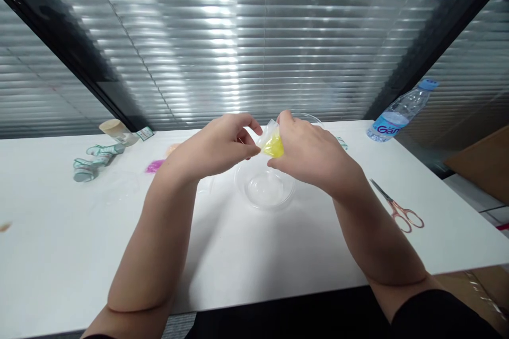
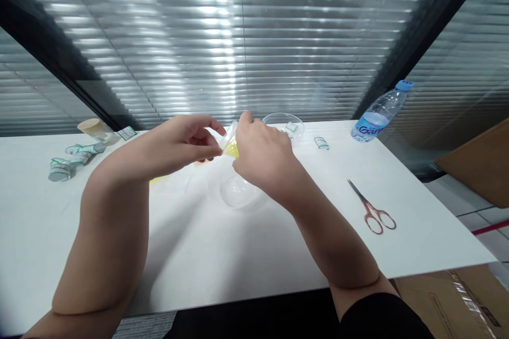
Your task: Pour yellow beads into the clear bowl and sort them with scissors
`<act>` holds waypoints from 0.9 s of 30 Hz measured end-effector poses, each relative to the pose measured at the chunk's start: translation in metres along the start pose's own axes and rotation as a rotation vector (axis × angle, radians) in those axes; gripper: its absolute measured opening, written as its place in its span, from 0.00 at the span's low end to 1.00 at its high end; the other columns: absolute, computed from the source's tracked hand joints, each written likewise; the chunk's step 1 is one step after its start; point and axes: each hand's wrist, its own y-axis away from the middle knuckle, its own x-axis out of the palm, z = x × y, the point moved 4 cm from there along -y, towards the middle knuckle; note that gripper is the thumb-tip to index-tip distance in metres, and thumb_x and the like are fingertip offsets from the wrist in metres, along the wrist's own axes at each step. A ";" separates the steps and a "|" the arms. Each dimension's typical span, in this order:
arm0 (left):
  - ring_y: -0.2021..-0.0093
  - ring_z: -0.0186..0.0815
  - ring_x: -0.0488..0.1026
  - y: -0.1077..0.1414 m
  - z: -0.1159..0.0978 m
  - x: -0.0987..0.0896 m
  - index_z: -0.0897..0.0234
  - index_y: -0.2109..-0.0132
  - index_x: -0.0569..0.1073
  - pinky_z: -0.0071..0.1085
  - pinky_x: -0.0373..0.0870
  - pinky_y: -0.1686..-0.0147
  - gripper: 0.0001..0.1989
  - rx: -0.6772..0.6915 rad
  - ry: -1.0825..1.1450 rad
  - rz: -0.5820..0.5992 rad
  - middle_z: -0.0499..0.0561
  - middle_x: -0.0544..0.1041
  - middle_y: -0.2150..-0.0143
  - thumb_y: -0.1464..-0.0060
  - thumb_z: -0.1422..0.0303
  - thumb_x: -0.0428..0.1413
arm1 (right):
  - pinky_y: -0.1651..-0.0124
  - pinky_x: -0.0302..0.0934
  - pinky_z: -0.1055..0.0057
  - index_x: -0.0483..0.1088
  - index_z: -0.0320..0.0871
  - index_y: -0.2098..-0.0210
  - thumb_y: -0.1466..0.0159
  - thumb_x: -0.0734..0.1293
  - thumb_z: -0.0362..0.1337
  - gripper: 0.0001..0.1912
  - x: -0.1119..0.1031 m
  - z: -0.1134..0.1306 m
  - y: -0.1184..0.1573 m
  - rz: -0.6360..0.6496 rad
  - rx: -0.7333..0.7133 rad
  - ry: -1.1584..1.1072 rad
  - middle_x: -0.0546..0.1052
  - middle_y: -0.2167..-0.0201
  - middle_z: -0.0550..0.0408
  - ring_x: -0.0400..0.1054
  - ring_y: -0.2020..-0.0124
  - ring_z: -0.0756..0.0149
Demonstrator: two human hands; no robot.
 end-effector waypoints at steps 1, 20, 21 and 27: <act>0.63 0.38 0.75 0.001 0.000 0.001 0.56 0.48 0.68 0.29 0.66 0.73 0.21 0.005 -0.025 0.014 0.50 0.76 0.58 0.50 0.61 0.57 | 0.76 0.52 0.70 0.60 0.42 0.63 0.46 0.69 0.37 0.15 0.000 -0.002 0.000 0.024 -0.026 0.014 0.72 0.67 0.51 0.67 0.71 0.63; 0.51 0.47 0.70 -0.006 -0.005 0.038 0.55 0.48 0.68 0.33 0.65 0.67 0.25 0.026 -0.442 0.088 0.52 0.72 0.49 0.52 0.53 0.59 | 0.76 0.52 0.69 0.68 0.45 0.68 0.52 0.71 0.39 0.13 0.003 -0.018 -0.006 0.271 -0.188 0.126 0.75 0.69 0.58 0.68 0.71 0.65; 0.51 0.46 0.70 -0.007 -0.004 0.038 0.55 0.47 0.68 0.34 0.65 0.66 0.26 0.011 -0.436 0.101 0.52 0.72 0.48 0.52 0.52 0.58 | 0.75 0.53 0.69 0.69 0.46 0.64 0.53 0.72 0.39 0.16 0.001 -0.020 -0.005 0.254 -0.189 0.127 0.75 0.66 0.58 0.69 0.68 0.64; 0.51 0.49 0.70 -0.009 0.001 0.039 0.57 0.49 0.68 0.37 0.65 0.63 0.25 -0.048 -0.432 0.185 0.55 0.73 0.53 0.50 0.48 0.54 | 0.67 0.57 0.67 0.69 0.52 0.48 0.53 0.73 0.41 0.32 -0.006 -0.036 -0.006 0.199 -0.109 0.113 0.75 0.55 0.58 0.69 0.56 0.57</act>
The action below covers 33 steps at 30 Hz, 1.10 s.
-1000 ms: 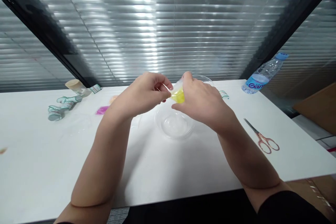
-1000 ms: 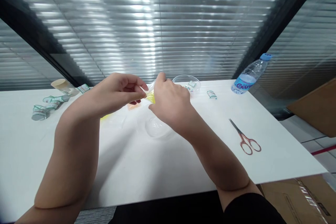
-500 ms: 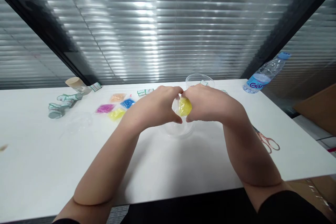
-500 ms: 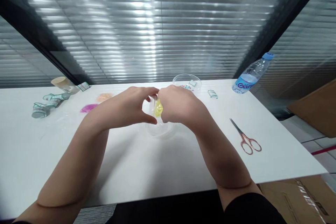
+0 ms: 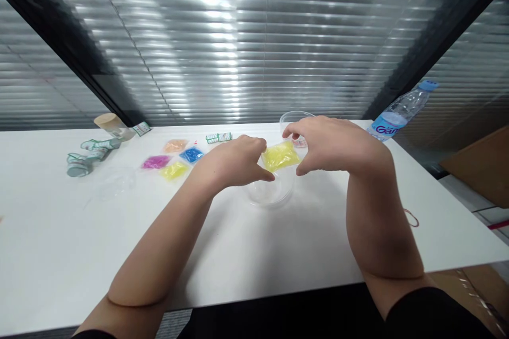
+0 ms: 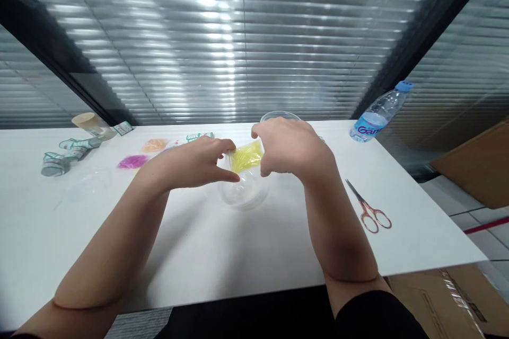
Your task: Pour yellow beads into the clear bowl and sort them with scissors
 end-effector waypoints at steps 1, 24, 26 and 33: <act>0.51 0.50 0.70 0.000 0.000 0.000 0.57 0.49 0.68 0.37 0.65 0.62 0.26 0.005 0.002 0.006 0.55 0.73 0.53 0.50 0.48 0.54 | 0.65 0.57 0.66 0.69 0.54 0.48 0.53 0.73 0.41 0.32 0.000 -0.002 0.000 0.001 0.010 -0.003 0.75 0.54 0.59 0.69 0.56 0.57; 0.53 0.48 0.71 -0.005 0.002 0.002 0.57 0.44 0.66 0.38 0.65 0.61 0.24 0.045 -0.006 0.083 0.57 0.73 0.51 0.43 0.52 0.50 | 0.62 0.58 0.63 0.72 0.52 0.51 0.53 0.73 0.42 0.29 0.001 -0.008 -0.004 0.020 0.009 -0.002 0.76 0.55 0.58 0.69 0.56 0.57; 0.55 0.47 0.72 -0.005 0.002 0.002 0.56 0.43 0.65 0.37 0.65 0.63 0.24 0.043 -0.010 0.082 0.58 0.73 0.51 0.43 0.52 0.50 | 0.63 0.58 0.64 0.73 0.52 0.52 0.53 0.73 0.42 0.28 0.001 -0.008 -0.004 0.020 0.011 -0.011 0.76 0.55 0.58 0.69 0.56 0.57; 0.55 0.45 0.72 -0.007 0.002 0.004 0.55 0.40 0.63 0.37 0.66 0.61 0.25 0.048 -0.029 0.094 0.57 0.73 0.47 0.43 0.54 0.50 | 0.66 0.59 0.66 0.73 0.51 0.55 0.55 0.74 0.45 0.27 0.000 -0.010 -0.003 0.007 -0.018 -0.070 0.76 0.56 0.57 0.69 0.56 0.57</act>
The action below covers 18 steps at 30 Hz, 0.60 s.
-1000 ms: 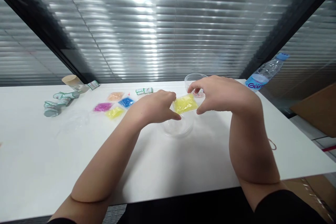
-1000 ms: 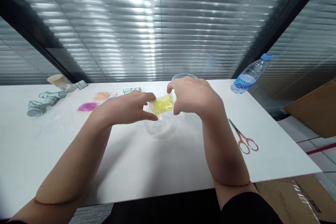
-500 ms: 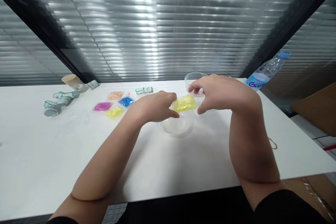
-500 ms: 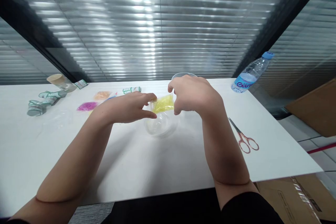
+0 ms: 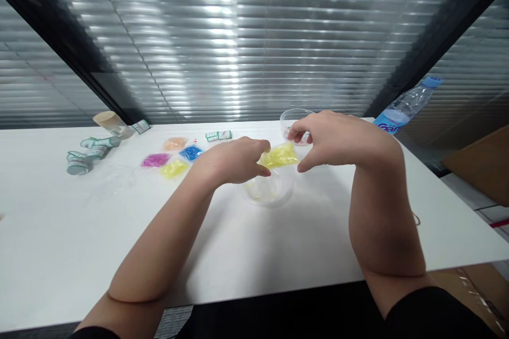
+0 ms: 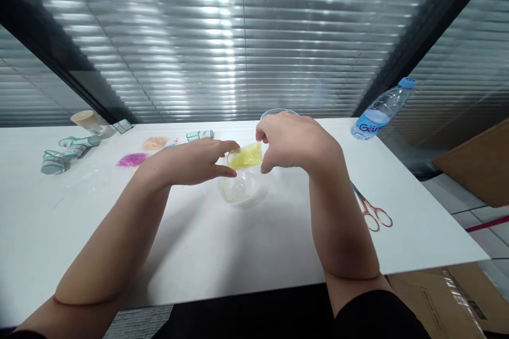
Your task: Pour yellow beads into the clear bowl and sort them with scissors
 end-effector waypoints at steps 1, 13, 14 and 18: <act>0.54 0.46 0.72 0.000 0.000 0.000 0.55 0.39 0.63 0.38 0.66 0.59 0.26 0.002 -0.003 0.000 0.57 0.73 0.46 0.43 0.54 0.50 | 0.66 0.59 0.66 0.73 0.51 0.55 0.55 0.74 0.46 0.26 0.000 0.000 0.000 -0.002 -0.004 -0.006 0.76 0.56 0.57 0.69 0.56 0.57; 0.45 0.49 0.68 -0.001 0.000 0.000 0.51 0.35 0.61 0.40 0.66 0.53 0.31 -0.042 -0.016 -0.007 0.56 0.67 0.38 0.44 0.53 0.53 | 0.63 0.63 0.65 0.73 0.50 0.54 0.52 0.73 0.50 0.27 -0.003 -0.001 0.002 -0.002 -0.017 -0.060 0.75 0.53 0.54 0.70 0.55 0.55; 0.44 0.49 0.68 -0.002 0.000 0.000 0.50 0.35 0.61 0.40 0.66 0.52 0.31 -0.046 -0.015 -0.010 0.56 0.67 0.38 0.45 0.52 0.53 | 0.63 0.62 0.65 0.73 0.50 0.54 0.52 0.73 0.50 0.27 -0.004 -0.001 0.002 -0.001 -0.018 -0.059 0.75 0.53 0.54 0.70 0.55 0.54; 0.44 0.50 0.68 -0.002 -0.001 0.000 0.49 0.35 0.61 0.40 0.67 0.54 0.31 -0.041 -0.002 -0.002 0.56 0.67 0.37 0.44 0.52 0.53 | 0.62 0.62 0.65 0.74 0.49 0.54 0.51 0.72 0.50 0.26 -0.004 0.000 0.002 0.005 -0.031 -0.053 0.76 0.53 0.53 0.70 0.56 0.55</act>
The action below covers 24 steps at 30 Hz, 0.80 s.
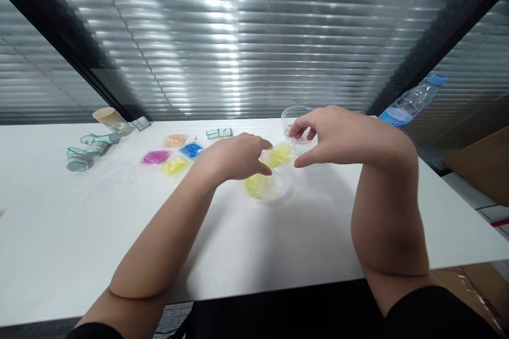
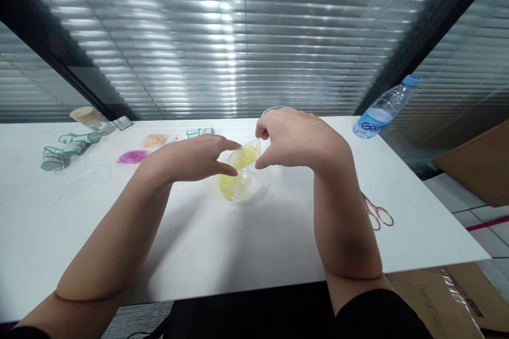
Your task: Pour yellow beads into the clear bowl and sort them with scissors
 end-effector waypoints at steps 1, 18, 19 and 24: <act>0.44 0.50 0.68 0.000 0.000 0.000 0.49 0.35 0.62 0.40 0.67 0.54 0.31 0.003 0.001 -0.001 0.55 0.67 0.37 0.45 0.52 0.53 | 0.62 0.62 0.65 0.74 0.49 0.54 0.51 0.72 0.50 0.25 0.000 0.000 0.000 0.001 -0.002 -0.001 0.76 0.53 0.53 0.70 0.56 0.55; 0.47 0.49 0.70 0.000 0.000 -0.001 0.50 0.34 0.61 0.37 0.66 0.57 0.33 0.019 0.013 0.012 0.57 0.70 0.41 0.44 0.49 0.52 | 0.56 0.65 0.64 0.75 0.45 0.52 0.46 0.70 0.47 0.24 -0.007 0.009 0.004 -0.072 -0.116 -0.069 0.78 0.54 0.52 0.71 0.54 0.55; 0.48 0.49 0.70 0.000 0.000 -0.001 0.50 0.34 0.61 0.36 0.66 0.58 0.33 0.019 0.008 0.011 0.57 0.71 0.41 0.44 0.49 0.52 | 0.57 0.65 0.64 0.75 0.44 0.52 0.46 0.70 0.47 0.24 -0.007 0.009 0.004 -0.078 -0.125 -0.073 0.78 0.54 0.52 0.71 0.55 0.55; 0.49 0.48 0.71 0.000 0.000 -0.001 0.51 0.34 0.61 0.34 0.66 0.60 0.33 0.029 0.009 0.001 0.57 0.69 0.40 0.45 0.48 0.51 | 0.57 0.65 0.63 0.76 0.44 0.53 0.45 0.70 0.47 0.23 -0.009 0.013 0.006 -0.139 -0.186 -0.099 0.78 0.55 0.52 0.72 0.55 0.54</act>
